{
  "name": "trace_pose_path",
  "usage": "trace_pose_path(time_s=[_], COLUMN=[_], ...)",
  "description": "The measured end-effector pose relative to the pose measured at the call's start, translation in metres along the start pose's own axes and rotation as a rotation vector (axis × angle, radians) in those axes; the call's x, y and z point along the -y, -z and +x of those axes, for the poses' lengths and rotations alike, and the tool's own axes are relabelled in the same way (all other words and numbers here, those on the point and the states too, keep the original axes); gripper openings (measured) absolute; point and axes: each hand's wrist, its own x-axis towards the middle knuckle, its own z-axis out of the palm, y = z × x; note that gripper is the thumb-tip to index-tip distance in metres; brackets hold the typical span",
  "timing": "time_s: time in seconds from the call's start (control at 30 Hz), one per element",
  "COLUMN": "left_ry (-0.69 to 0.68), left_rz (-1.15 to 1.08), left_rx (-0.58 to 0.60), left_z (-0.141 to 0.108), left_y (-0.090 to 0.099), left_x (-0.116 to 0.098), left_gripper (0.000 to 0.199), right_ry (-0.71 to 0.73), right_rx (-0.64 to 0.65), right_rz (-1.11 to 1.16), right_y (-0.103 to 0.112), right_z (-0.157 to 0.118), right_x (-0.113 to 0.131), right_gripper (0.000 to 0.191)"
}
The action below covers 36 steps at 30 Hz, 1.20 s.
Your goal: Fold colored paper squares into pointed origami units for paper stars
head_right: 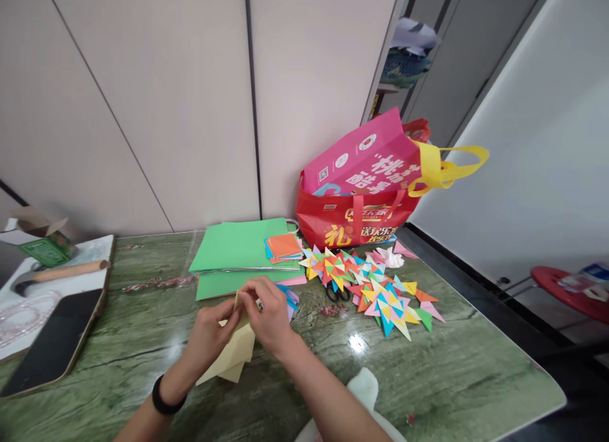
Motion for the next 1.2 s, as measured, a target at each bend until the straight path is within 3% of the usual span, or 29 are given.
trace_pose_path(time_s=[0.37, 0.67, 0.9, 1.2], left_ry=[-0.011, 0.016, -0.005, 0.001], left_rz=[0.129, 0.594, 0.615, 0.640], left_rx=[0.034, 0.044, 0.084, 0.096], left_z=[-0.001, -0.002, -0.002, -0.002], left_y=[-0.003, 0.001, 0.001, 0.002], left_x=[0.008, 0.009, 0.006, 0.005], left_gripper=[0.030, 0.029, 0.032, 0.033], right_ry=[-0.135, -0.306, -0.410, -0.429], right_rx=[0.173, 0.127, 0.126, 0.113], right_rz=[0.030, 0.219, 0.385, 0.465], right_y=[0.003, 0.003, -0.002, -0.002], right_z=[0.002, 0.005, 0.003, 0.003], right_x=[-0.005, -0.005, -0.006, -0.005], right_gripper=[0.011, 0.015, 0.016, 0.013])
